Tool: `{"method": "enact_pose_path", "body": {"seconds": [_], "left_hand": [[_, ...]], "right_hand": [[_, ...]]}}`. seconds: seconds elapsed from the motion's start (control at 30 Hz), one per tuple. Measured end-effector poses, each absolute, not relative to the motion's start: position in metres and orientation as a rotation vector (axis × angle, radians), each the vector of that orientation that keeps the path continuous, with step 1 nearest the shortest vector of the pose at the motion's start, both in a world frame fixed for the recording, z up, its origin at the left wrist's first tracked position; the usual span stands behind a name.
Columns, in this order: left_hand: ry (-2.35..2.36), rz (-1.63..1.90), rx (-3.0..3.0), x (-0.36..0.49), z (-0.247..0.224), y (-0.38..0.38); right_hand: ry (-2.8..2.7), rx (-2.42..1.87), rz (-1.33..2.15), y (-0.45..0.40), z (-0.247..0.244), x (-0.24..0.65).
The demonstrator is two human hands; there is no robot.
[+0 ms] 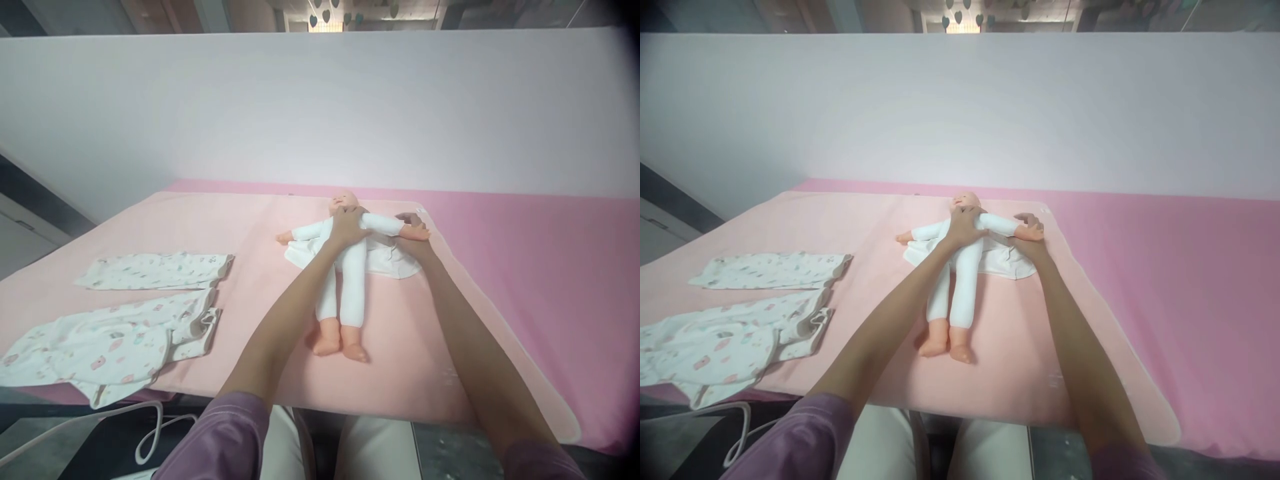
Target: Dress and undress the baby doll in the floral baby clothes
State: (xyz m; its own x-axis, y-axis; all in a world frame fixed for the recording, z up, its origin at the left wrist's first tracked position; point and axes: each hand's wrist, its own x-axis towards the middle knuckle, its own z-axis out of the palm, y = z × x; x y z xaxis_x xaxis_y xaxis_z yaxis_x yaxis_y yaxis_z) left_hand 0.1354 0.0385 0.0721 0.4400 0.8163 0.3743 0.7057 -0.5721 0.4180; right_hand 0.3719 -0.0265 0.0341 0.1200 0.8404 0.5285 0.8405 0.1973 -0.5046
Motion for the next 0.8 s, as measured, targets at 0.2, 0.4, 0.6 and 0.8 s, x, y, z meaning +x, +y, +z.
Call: {"method": "enact_pose_path", "body": {"seconds": [0.2, 0.4, 0.6, 0.8], "left_hand": [[1.199, 0.891, 2.451, 0.123, 0.072, 0.037], [1.788, 0.878, 2.159, 0.018, 0.049, 0.045], [1.747, 0.754, 2.320, -0.030, 0.037, 0.051], [1.708, 0.746, 2.470, -0.020, 0.052, 0.043]], "right_hand": [[-1.873, -1.503, 0.602, -0.062, 0.095, 0.385], [-1.859, -1.549, 0.814, -0.080, 0.119, 0.384], [-1.932, -1.813, 0.401, -0.056, 0.095, 0.362], [-2.040, -1.943, -0.331, -0.045, 0.075, 0.340]]}}
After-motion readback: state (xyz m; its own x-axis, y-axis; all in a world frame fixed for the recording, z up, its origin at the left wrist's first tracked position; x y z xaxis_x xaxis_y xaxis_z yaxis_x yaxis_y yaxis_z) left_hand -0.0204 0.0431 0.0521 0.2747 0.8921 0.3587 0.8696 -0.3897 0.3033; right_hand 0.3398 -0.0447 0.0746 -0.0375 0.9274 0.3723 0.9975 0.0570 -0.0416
